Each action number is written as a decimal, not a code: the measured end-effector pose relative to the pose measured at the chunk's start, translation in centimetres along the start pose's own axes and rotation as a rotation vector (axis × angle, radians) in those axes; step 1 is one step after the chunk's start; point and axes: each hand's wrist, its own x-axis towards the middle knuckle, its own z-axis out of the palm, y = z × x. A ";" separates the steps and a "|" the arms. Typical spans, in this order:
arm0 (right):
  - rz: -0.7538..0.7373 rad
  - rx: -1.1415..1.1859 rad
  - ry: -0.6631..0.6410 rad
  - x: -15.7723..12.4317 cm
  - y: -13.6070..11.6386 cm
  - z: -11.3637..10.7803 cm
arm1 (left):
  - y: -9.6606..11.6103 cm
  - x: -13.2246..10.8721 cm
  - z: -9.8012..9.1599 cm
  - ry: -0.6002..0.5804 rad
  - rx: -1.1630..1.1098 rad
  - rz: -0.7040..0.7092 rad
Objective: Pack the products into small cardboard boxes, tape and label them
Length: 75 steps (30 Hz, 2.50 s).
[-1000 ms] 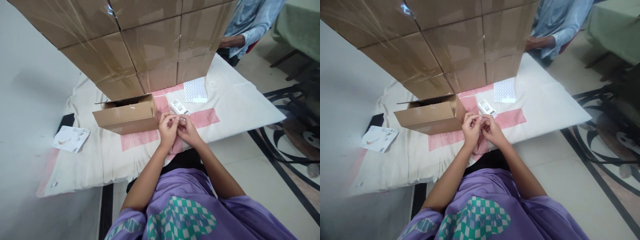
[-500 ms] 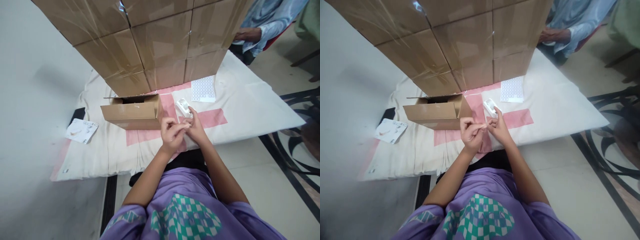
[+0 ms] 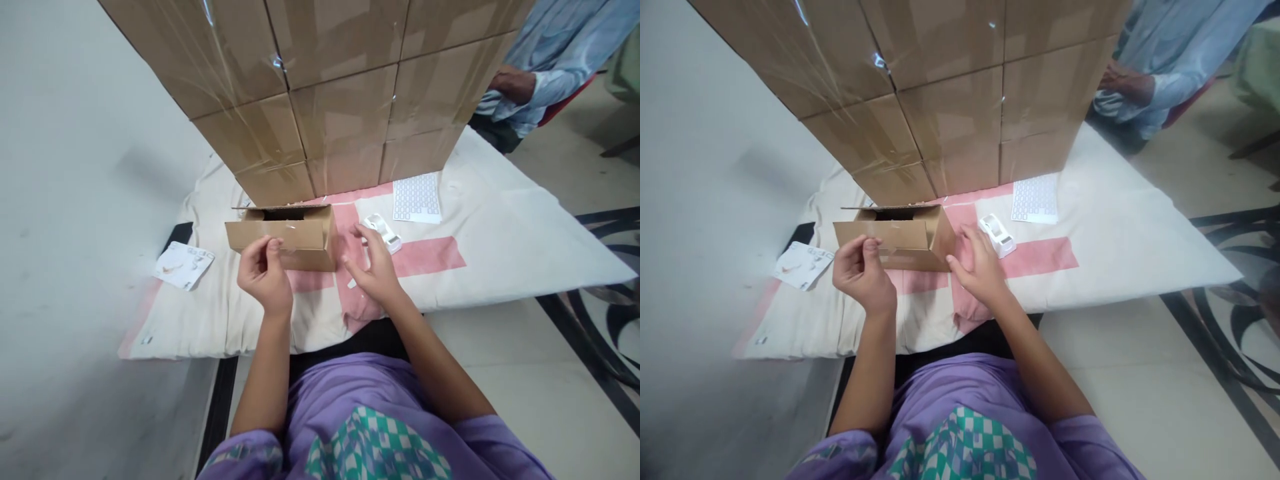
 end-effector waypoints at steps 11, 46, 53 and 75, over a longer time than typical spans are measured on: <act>-0.126 0.053 -0.197 8.4 -1.3 4.9 | -0.5 4.8 -2.4 -0.239 0.059 -0.106; -0.237 0.145 -0.031 6.6 1.7 6.5 | -2.9 11.9 1.4 -1.088 0.161 -0.485; -0.239 0.136 -0.024 6.7 1.9 6.5 | -3.1 12.2 0.8 -1.102 0.055 -0.498; -0.313 0.170 -0.009 7.0 1.8 6.6 | -2.9 11.7 0.8 -1.182 0.107 -0.431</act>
